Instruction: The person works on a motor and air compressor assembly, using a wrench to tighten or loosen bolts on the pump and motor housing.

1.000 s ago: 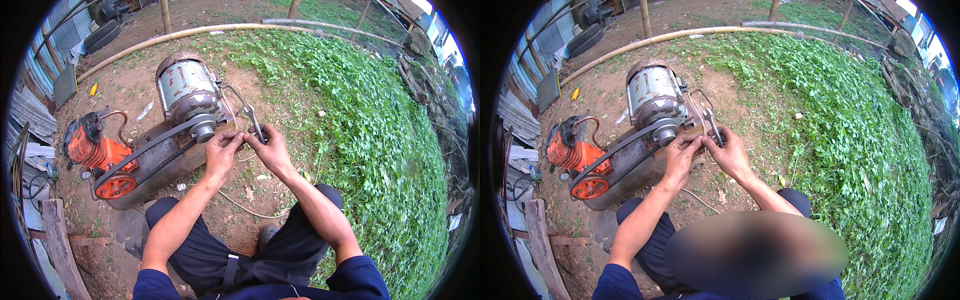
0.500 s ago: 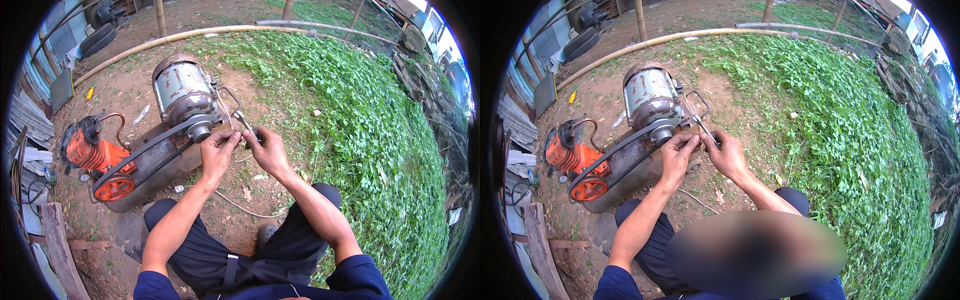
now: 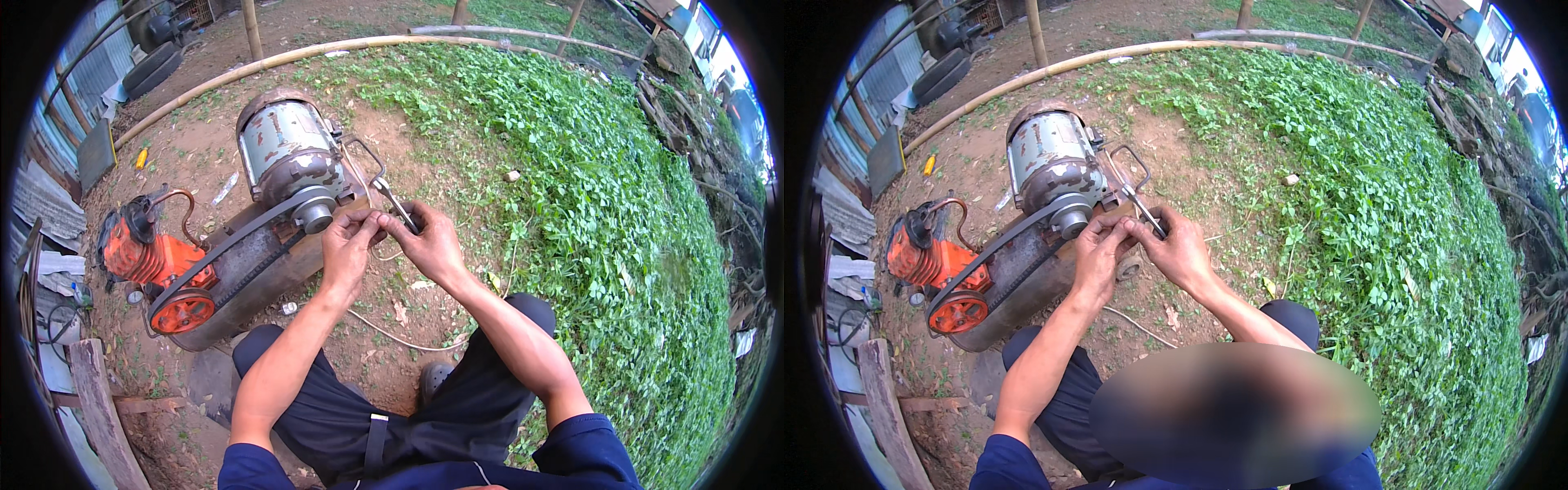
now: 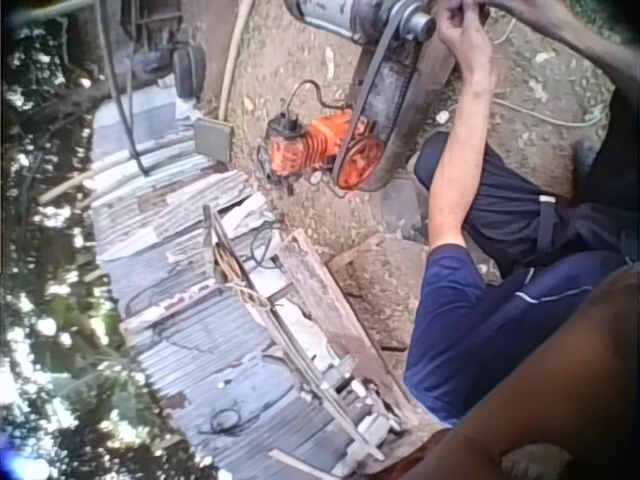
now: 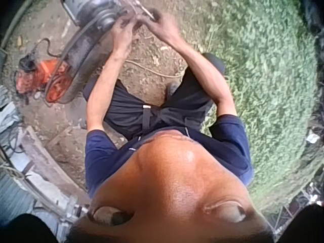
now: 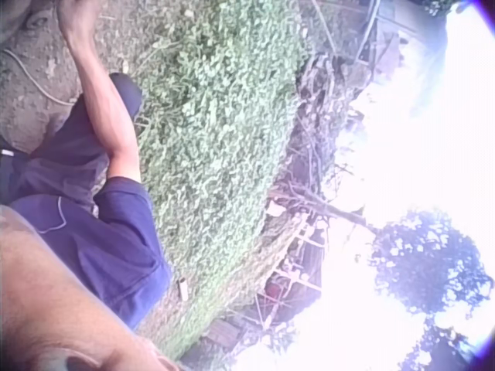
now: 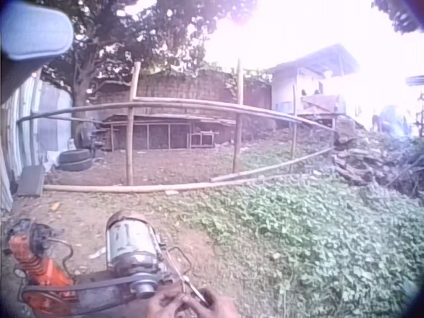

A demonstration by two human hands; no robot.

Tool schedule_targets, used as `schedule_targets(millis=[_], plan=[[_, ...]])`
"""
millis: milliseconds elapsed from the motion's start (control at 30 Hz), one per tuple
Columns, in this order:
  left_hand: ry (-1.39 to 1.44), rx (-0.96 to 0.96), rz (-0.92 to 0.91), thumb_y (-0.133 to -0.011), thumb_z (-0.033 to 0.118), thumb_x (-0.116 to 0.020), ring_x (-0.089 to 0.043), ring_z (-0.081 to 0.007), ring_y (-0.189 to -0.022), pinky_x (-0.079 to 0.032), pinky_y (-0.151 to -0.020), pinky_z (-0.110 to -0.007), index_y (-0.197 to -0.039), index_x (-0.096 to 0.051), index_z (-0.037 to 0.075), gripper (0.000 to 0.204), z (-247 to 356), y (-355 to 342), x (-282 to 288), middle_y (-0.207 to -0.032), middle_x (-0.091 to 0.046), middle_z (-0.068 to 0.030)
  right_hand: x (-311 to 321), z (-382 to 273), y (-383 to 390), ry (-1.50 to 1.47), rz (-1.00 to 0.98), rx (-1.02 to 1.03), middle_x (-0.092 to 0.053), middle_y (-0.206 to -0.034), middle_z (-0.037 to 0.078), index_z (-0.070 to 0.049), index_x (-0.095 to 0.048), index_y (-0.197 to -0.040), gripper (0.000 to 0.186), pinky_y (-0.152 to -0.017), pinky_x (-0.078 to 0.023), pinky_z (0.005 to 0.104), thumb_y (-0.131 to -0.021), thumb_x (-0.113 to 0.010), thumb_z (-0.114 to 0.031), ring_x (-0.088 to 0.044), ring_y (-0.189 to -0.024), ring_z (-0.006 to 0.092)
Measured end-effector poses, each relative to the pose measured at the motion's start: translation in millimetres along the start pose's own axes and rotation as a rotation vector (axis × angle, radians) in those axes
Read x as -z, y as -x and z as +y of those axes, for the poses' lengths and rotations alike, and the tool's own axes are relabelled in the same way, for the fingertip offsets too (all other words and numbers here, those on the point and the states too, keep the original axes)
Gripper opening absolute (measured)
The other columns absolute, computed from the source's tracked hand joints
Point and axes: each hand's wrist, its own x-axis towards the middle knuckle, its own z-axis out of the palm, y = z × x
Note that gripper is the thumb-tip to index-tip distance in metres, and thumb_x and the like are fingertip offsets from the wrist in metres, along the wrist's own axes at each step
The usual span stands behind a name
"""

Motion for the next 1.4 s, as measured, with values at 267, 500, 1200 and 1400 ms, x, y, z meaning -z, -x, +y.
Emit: schedule_targets(millis=[267, 500, 1200, 1400], plan=[[-0.043, -0.015, 0.024, -0.092, 0.007, -0.063, -0.065, -0.0139, -0.087, -0.056, -0.081, -0.029, -0.098, -0.064, 0.002, 0.008, 5.5, 1.0, -2.8, -0.096, -0.067, -0.0073, -3.5, 10.0, -1.4, 0.007, 0.013, 0.097, -0.061, -0.064, 0.016, 0.003, -0.063, -0.084, 0.038, -0.055, -0.044, 0.0396, -0.086, -0.070, -0.034, -0.058, -0.056, 0.0230], [-0.089, -0.053, -0.036, -0.093, 0.008, -0.062, -0.065, -0.0144, -0.090, -0.055, -0.084, -0.030, -0.100, -0.064, 0.003, 0.009, 4.6, 1.7, -1.4, -0.099, -0.067, -0.0069, -3.5, 11.7, -4.3, -0.018, -0.022, -0.007, -0.057, -0.058, 0.016, 0.004, -0.062, -0.074, 0.046, -0.050, -0.040, 0.0401, -0.088, -0.067, -0.040, -0.052, -0.050, 0.0221], [-0.030, 0.016, -0.298, -0.089, 0.008, -0.068, -0.065, -0.0120, -0.082, -0.054, -0.077, -0.026, -0.097, -0.067, -0.001, 0.012, -19.7, 37.9, -103.6, -0.091, -0.069, -0.0078, 97.1, 5.1, 81.9, 0.058, 0.301, -0.122, -0.068, -0.077, 0.012, 0.000, -0.068, -0.089, 0.029, -0.064, -0.048, 0.0347, -0.086, -0.070, -0.029, -0.061, -0.067, 0.0176], [-0.065, -0.078, -0.360, -0.090, 0.005, -0.066, -0.065, -0.0112, -0.085, -0.054, -0.078, -0.024, -0.096, -0.066, -0.003, 0.010, -14.9, 47.5, -103.0, -0.092, -0.069, -0.0083, 93.8, 7.1, 87.7, -0.094, 0.290, -0.231, -0.064, -0.066, 0.007, 0.000, -0.067, -0.082, 0.040, -0.053, -0.042, 0.0312, -0.094, -0.061, -0.037, -0.052, -0.056, 0.0103]])
